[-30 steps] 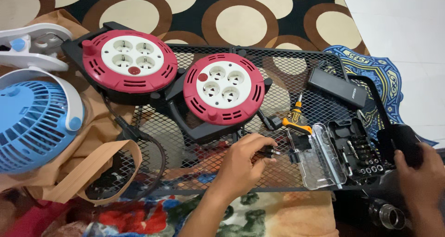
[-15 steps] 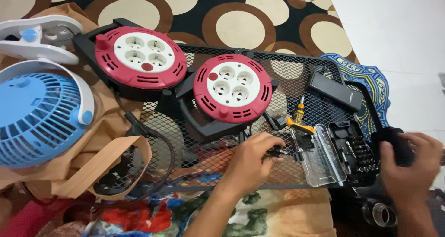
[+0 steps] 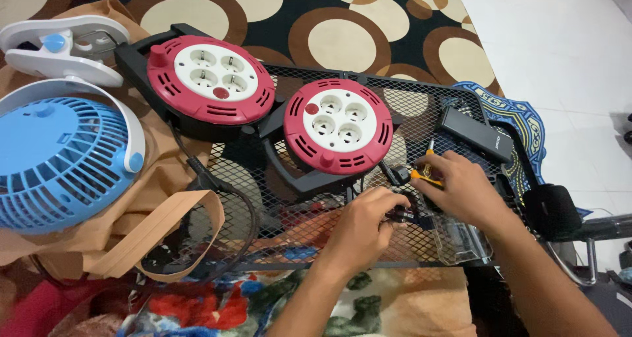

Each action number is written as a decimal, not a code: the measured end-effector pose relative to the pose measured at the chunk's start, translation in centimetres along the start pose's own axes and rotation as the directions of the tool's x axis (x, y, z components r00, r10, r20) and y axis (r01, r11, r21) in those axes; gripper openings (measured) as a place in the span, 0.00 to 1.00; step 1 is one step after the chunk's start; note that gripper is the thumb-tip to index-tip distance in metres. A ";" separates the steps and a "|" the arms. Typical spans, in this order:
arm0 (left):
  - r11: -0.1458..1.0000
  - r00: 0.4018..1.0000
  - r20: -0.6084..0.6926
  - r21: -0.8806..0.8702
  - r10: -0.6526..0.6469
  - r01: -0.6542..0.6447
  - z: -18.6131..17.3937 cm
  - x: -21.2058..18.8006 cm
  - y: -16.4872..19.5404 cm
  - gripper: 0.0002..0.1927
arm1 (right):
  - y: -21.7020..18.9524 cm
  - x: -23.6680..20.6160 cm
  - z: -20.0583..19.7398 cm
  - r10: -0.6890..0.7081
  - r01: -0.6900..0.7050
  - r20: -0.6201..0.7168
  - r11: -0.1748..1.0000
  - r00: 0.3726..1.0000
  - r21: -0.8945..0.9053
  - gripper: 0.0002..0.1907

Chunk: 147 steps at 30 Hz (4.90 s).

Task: The person disassembles a round multi-socket power strip on a mesh tray, using a screwdriver and small sockets to unscrew and remove its components, handling small screws and internal parts by hand and picking bits from a tool case.

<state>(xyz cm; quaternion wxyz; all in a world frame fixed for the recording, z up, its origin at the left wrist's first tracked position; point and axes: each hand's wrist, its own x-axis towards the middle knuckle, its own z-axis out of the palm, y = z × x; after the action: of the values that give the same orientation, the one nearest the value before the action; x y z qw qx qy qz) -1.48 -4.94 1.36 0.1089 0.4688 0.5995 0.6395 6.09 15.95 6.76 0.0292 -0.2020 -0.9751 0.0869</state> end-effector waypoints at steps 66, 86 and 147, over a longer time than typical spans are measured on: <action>0.999 0.999 0.018 0.016 -0.041 0.041 -0.1 -0.2 0.1 0.18 | 5.4 -10.6 4.0 0.160 0.040 -0.137 0.495 0.978 0.868 0.11; 0.994 0.995 -0.023 0.059 0.095 -0.094 0.6 -0.6 -0.8 0.18 | 2.9 -9.4 -2.0 -0.049 0.029 0.031 0.889 0.998 0.456 0.14; 0.963 0.992 0.048 0.239 0.113 -0.121 0.0 -0.7 0.3 0.17 | 2.4 -6.9 -1.5 -0.427 0.451 -0.148 0.817 0.892 0.359 0.11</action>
<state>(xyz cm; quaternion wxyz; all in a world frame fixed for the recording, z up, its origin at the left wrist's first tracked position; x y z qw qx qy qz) -0.96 -5.49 1.28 0.0234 0.5239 0.6421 0.5591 13.49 15.61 7.68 0.1169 0.0352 -0.9576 0.2609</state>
